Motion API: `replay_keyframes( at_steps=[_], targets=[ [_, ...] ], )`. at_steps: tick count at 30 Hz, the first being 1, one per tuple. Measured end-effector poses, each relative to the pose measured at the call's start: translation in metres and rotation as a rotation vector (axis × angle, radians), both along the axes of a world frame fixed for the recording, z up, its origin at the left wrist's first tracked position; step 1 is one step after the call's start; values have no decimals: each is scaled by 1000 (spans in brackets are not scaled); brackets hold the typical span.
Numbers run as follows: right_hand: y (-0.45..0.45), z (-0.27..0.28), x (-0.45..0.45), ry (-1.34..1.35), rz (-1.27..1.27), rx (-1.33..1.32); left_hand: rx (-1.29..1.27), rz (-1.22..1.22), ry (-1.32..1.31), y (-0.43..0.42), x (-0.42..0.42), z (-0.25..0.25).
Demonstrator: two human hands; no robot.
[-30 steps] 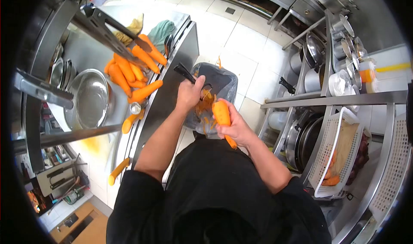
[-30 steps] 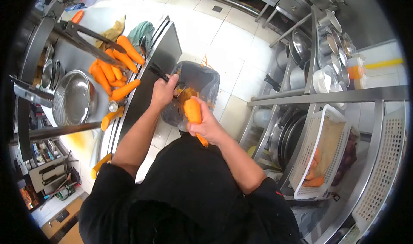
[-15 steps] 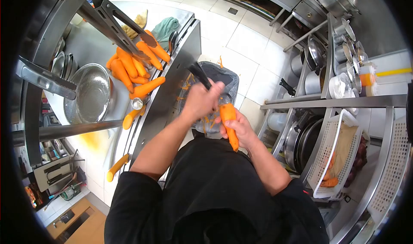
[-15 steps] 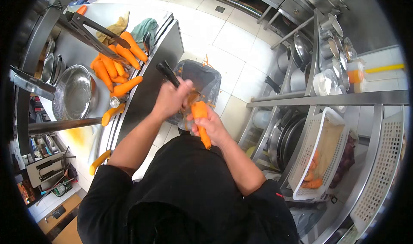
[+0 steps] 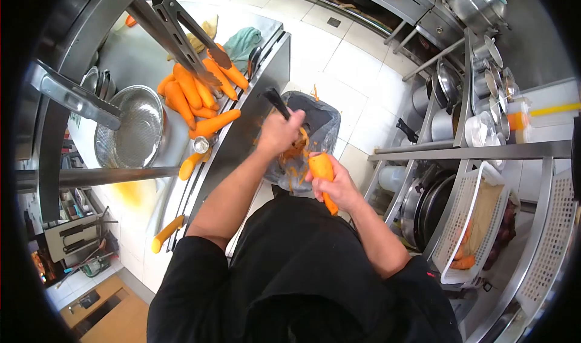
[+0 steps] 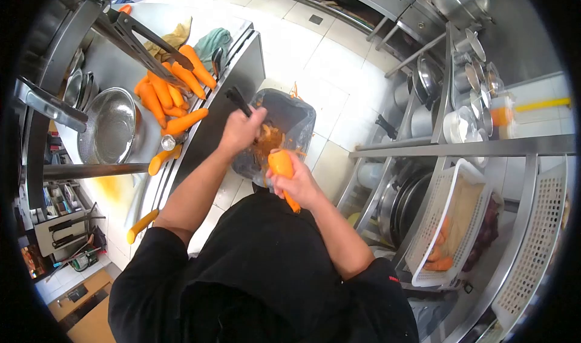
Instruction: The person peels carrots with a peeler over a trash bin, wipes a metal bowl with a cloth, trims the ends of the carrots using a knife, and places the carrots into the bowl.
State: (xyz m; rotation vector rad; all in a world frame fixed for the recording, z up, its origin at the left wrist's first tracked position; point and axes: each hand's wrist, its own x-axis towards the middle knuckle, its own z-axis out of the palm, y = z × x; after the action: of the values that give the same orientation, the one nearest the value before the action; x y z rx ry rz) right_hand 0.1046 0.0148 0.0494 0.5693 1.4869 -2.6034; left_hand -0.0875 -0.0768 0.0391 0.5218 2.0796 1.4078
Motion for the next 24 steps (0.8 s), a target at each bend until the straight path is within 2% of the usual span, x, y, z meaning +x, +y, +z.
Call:
replay_keyframes(
  at_steps=[2, 3, 6, 7, 8, 10, 12, 13, 16, 17, 18, 19, 21, 22, 23, 24],
  targets=[
    [-6, 5, 4, -17, -33, 15, 71, 50, -34, -6, -4, 5],
    [-9, 8, 1, -49, -79, 17, 105, 44, -96, -6, 3, 26],
    [-9, 13, -5, -125, -99, 72, 172, -138, -122, -8, 23, 47],
    [-9, 14, -6, -150, -85, 95, 114, -226, -103, -7, 29, 46],
    [-8, 17, -7, -184, -54, 128, 71, -324, -47, -6, 33, 49],
    [-5, 23, -7, -254, 6, 194, 198, -363, 306, -1, 32, 32],
    [-9, 27, -5, -295, 34, 259, -63, -134, 201, 6, 2, 13],
    [-8, 28, -6, -311, 50, 297, -133, -154, 52, 5, -12, 17],
    [-6, 2, -2, -231, -5, 526, 41, -218, -54, 0, 12, 42],
    [-7, -3, 0, -214, -12, 553, 22, -342, -12, -1, 23, 52],
    [-6, -1, -2, -198, -1, 518, 161, -416, 69, -1, 34, 46],
    [-6, 1, -4, -181, 10, 484, 20, -380, 76, 1, 31, 41],
    [-10, -24, 2, -9, -19, 679, -159, -250, 144, 9, 12, 24],
    [-8, -20, 1, -19, -22, 644, -194, -156, 207, 9, -1, 19],
    [-6, -17, 0, -30, -25, 610, -205, -167, 45, 5, -8, 13],
    [-5, 10, -2, -143, -15, 434, -149, -212, 12, 4, -2, 21]
  ],
)
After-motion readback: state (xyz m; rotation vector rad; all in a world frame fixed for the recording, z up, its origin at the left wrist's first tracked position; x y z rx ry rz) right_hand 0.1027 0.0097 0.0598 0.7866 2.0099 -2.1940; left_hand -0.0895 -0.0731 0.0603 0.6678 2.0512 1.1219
